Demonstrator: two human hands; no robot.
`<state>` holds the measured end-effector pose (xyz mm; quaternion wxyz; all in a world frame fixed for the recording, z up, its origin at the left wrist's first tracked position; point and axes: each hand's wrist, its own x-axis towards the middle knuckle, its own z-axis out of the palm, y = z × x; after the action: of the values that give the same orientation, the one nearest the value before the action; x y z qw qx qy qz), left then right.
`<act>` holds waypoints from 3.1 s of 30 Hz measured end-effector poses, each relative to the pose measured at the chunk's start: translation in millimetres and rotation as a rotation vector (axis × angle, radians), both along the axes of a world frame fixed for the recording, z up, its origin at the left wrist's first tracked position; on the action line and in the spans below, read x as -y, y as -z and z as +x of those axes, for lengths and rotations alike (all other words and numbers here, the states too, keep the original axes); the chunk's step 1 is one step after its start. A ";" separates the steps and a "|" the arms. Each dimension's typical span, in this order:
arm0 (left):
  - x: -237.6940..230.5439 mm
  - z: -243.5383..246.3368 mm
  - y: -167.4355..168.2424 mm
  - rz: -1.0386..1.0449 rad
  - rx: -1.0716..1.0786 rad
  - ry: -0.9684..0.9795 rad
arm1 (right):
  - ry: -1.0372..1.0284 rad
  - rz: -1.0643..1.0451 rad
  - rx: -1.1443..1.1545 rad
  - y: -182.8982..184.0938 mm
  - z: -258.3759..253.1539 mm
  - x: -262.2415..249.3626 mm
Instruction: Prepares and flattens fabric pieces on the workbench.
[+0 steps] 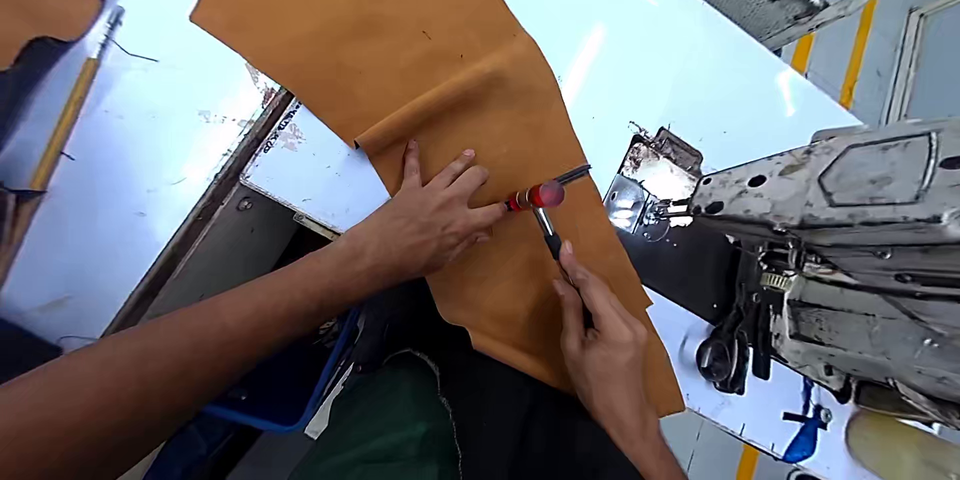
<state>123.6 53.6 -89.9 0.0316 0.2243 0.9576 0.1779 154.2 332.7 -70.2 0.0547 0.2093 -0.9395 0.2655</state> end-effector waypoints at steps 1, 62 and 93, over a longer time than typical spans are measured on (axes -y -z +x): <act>4.4 1.2 -1.2 0.077 0.012 -0.010 | 0.011 -0.030 0.033 4.4 -0.5 -2.1; 4.2 38.9 14.0 0.123 -0.081 -0.156 | -0.094 0.017 -0.029 -8.7 5.1 9.3; 31.9 72.0 15.6 0.140 -0.077 -0.154 | -0.207 0.040 0.032 -0.1 10.3 16.7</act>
<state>195.7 21.7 -105.6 -0.0348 0.1583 0.9578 0.2375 164.6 316.1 -70.0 0.0078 0.3021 -0.9187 0.2541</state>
